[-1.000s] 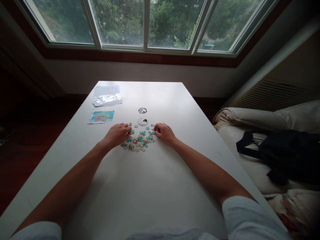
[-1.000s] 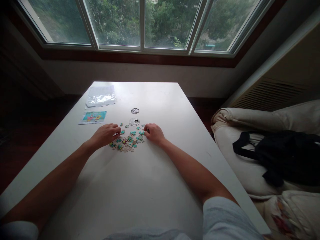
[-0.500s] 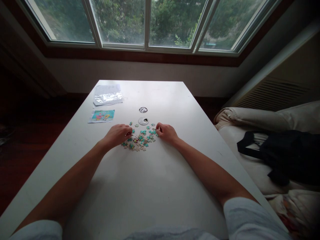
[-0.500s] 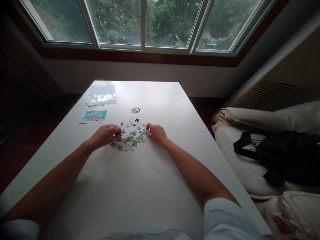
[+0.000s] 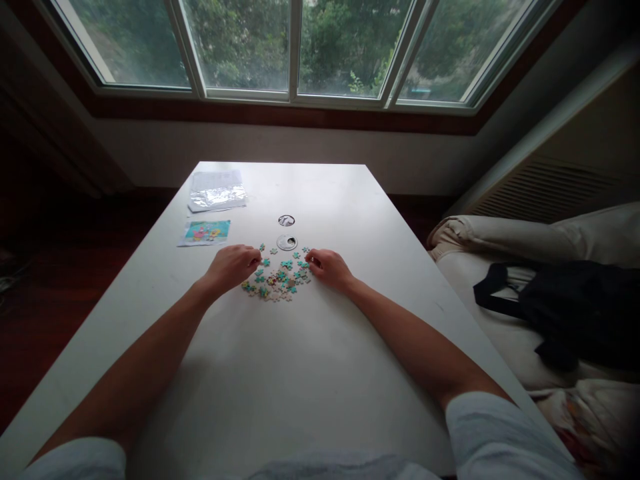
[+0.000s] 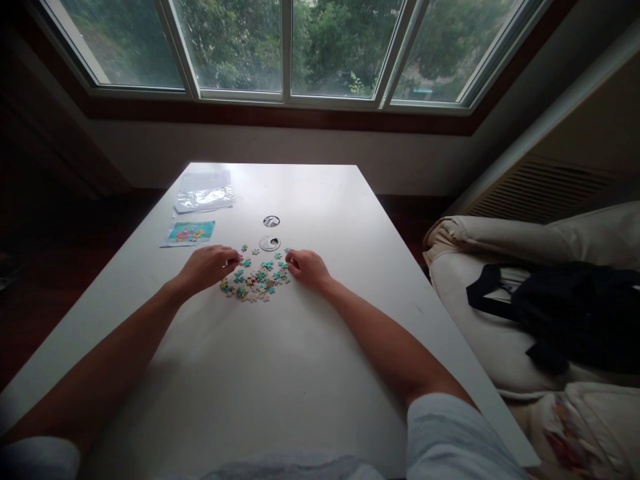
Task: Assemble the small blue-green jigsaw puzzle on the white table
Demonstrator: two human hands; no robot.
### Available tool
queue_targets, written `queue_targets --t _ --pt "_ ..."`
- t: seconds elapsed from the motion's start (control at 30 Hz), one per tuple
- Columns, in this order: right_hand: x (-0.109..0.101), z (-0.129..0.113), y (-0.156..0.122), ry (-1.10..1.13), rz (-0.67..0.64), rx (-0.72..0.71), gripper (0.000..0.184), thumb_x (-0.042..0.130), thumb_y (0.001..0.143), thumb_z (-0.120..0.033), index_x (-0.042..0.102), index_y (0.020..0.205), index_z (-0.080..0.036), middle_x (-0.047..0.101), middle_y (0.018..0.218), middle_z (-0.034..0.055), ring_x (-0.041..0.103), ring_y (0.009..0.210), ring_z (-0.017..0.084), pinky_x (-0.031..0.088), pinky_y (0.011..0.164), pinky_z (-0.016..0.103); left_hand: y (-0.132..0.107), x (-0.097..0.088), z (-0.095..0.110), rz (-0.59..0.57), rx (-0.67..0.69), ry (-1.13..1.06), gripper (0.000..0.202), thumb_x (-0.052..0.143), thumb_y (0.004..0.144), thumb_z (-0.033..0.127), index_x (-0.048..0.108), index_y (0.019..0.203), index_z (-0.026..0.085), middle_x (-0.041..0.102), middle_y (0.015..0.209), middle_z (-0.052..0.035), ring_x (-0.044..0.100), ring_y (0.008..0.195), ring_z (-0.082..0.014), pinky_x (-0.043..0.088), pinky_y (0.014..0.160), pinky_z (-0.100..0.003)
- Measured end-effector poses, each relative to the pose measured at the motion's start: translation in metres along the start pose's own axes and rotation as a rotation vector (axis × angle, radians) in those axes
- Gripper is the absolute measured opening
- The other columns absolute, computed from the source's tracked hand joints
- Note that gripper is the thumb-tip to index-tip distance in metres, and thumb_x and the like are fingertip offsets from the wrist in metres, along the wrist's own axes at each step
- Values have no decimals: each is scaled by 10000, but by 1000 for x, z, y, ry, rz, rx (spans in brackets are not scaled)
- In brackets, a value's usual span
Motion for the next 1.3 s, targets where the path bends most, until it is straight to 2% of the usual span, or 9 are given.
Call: queue_targets --t 0.13,0.23,0.37,0.53,0.77,0.97,1.13,1.3 --pt "2 -8 0 -1 -3 -115 131 587 866 -170 697 925 -211 639 758 7 548 744 159 405 766 269 3 9 10 24 53 27 211 488 935 253 686 875 213 724 900 -61 642 838 -205 424 716 -306" --pt "3 -14 -1 -21 -14 -199 130 585 899 -190 701 952 -214 686 870 42 570 853 189 432 848 309 4 19 19 16 103 30 191 491 933 229 663 852 209 706 879 -68 633 835 -209 433 751 -321" --pt "3 -25 -3 -35 -14 -312 202 569 960 -261 705 1107 -238 698 1130 84 567 1071 230 447 964 380 4 25 23 4 136 24 172 507 947 255 656 874 212 694 899 -74 629 853 -218 436 755 -324" --pt "12 -30 -6 -36 -82 -406 306 527 1004 -298 657 1280 -279 651 1330 73 509 1298 234 415 1072 421 4 24 21 48 104 60 171 485 946 199 650 901 209 686 922 -82 624 880 -224 438 788 -344" --pt "18 -28 -4 -85 -99 -374 368 487 1030 -354 599 1371 -273 620 1385 78 490 1348 234 365 1130 430 5 30 22 49 53 65 135 514 959 258 641 966 213 674 992 -85 625 915 -234 441 781 -346" --pt "16 -27 -3 -124 -83 -339 366 537 1005 -355 614 1350 -262 614 1341 113 511 1293 255 387 1105 453 6 36 20 39 52 20 175 496 938 197 664 985 222 672 1018 -81 612 947 -228 453 796 -338" --pt "17 -26 -5 -119 -69 -385 349 562 993 -363 634 1328 -294 597 1382 92 470 1351 259 379 1120 464 6 38 16 73 51 12 212 480 963 234 690 993 222 667 1032 -93 584 973 -240 473 825 -354" --pt "17 -22 -4 -158 -56 -336 387 533 1006 -397 612 1362 -267 584 1408 104 446 1384 270 372 1132 474 5 36 14 116 45 -44 237 483 969 234 696 1072 228 659 1093 -97 557 1026 -254 475 881 -379"
Point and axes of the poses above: each hand's wrist, its own y-axis towards the middle knuckle, its own x-axis out of the palm, z = x × y, the point moved 4 cm from there along y, towards the middle knuckle
